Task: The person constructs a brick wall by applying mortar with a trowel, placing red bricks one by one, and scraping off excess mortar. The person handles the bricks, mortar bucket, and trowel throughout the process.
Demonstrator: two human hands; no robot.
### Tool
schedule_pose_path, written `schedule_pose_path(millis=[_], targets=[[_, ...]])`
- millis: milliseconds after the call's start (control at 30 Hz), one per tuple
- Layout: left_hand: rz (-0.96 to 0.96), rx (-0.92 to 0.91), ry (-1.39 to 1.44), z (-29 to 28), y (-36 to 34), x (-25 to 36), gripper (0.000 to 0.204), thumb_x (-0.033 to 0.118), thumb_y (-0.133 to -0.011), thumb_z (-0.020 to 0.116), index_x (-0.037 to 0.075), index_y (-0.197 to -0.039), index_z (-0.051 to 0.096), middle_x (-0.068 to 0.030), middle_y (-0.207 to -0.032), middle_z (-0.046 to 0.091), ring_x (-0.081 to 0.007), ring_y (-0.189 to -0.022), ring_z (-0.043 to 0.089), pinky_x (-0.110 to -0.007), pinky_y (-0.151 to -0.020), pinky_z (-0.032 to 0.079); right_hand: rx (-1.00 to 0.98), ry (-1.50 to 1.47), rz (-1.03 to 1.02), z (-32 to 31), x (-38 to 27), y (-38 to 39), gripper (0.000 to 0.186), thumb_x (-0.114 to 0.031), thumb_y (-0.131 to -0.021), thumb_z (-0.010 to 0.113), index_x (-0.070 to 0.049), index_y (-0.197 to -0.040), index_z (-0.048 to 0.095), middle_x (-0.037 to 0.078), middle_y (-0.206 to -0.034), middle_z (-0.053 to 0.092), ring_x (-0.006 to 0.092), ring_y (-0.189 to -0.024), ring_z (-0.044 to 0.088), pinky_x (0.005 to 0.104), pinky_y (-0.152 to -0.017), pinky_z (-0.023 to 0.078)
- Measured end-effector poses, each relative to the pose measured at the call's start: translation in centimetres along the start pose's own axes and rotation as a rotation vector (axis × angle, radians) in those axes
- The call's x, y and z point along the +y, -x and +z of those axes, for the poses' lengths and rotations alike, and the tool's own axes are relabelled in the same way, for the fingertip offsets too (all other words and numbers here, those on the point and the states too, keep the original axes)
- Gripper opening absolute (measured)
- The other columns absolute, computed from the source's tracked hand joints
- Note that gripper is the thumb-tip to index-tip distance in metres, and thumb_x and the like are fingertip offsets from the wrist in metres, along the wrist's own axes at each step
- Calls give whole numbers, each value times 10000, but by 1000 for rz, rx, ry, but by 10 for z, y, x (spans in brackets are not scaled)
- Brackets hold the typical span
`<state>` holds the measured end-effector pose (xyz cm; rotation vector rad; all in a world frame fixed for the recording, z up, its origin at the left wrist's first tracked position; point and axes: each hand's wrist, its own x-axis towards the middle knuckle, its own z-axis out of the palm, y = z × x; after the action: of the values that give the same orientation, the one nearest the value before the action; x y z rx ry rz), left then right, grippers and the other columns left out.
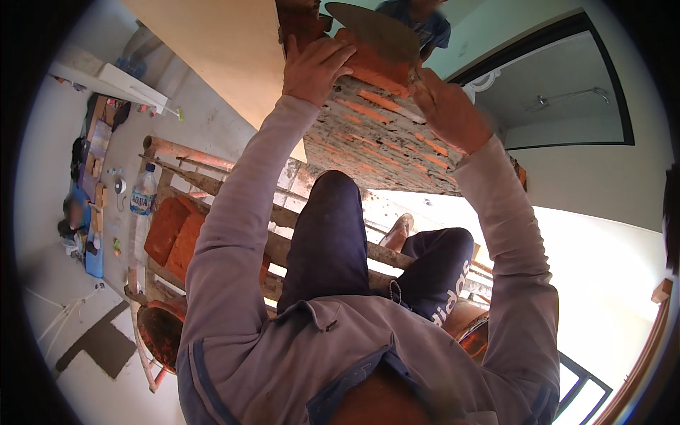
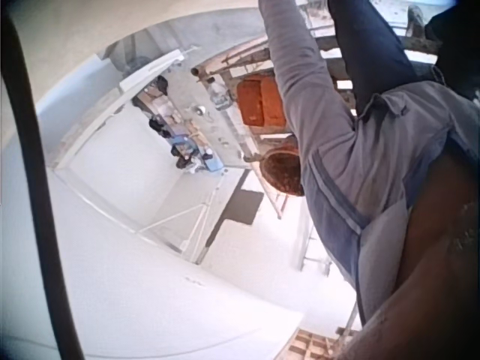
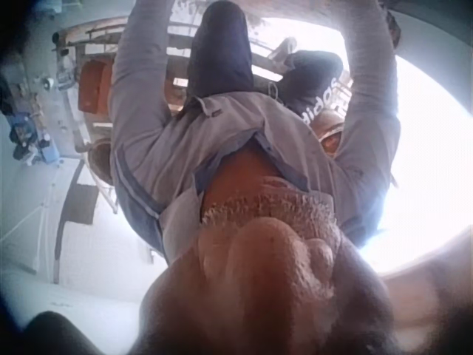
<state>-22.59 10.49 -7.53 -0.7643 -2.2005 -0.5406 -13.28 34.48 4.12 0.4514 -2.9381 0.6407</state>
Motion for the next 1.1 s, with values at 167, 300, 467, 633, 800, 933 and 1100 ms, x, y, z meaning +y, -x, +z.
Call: schedule_pose_path(millis=[167, 300, 467, 633, 800, 933, 1100], targets=[[-23, -30, 51, 1, -2, -3, 415, 347, -776, 702, 254, -1177, 648, 69, -1180, 628, -153, -1108, 583, -660, -1014, 350, 40, -114, -43, -7, -13, -4, 330, -311, -967, 507, -31, -1140, 484, 257, -722, 620, 448, -703, 615, 507, -624, 475], [-15, 11, 41, 2, 0, 0, 397, 325, -776, 716, 240, -1160, 658, 69, -1160, 641, -152, -1092, 595, -631, -1024, 361, -80, 41, -10, -5, -5, -7, 286, -304, -973, 505, -77, -1146, 501, 237, -727, 631, 439, -691, 619, 504, -621, 478], [-21, 126, 152, 5, 10, -18, 357, 282, -760, 742, 206, -1105, 688, 62, -1092, 675, -159, -1013, 617, -529, -1033, 410, 87, 165, -131, -15, -25, -14, 269, -297, -975, 501, -72, -1121, 517, 219, -758, 643, 415, -703, 635, 494, -637, 490], [-1, 166, 140, 10, 6, -12, 329, 252, -738, 759, 188, -1057, 710, 51, -1051, 690, -179, -889, 608, -440, -1003, 447, -46, 223, -201, 11, 1, -28, 279, -283, -973, 506, -43, -1116, 514, 214, -837, 652, 397, -717, 641, 477, -607, 508], [-29, 144, 147, 9, 10, -16, 323, 252, -736, 758, 188, -1049, 713, 53, -1059, 689, -178, -906, 608, -422, -995, 452, -39, 223, -337, 3, -8, -41, 271, -287, -977, 493, -50, -1109, 502, 222, -833, 649, 412, -714, 633, 480, -593, 488], [-32, 163, 93, 9, 12, -12, 326, 254, -727, 761, 185, -1042, 713, 68, -1037, 686, -177, -935, 583, -404, -954, 477, -106, 41, -131, 4, -8, -31, 250, -280, -976, 499, -57, -1088, 501, 227, -781, 636, 424, -696, 622, 473, -576, 471], [47, 206, 90, 11, 9, -15, 364, 254, -726, 764, 217, -1084, 706, 72, -1060, 683, -185, -910, 590, -419, -952, 468, 2, 205, -363, 2, -6, -26, 250, -277, -976, 504, -44, -1067, 506, 221, -711, 615, 426, -670, 609, 473, -580, 470]])
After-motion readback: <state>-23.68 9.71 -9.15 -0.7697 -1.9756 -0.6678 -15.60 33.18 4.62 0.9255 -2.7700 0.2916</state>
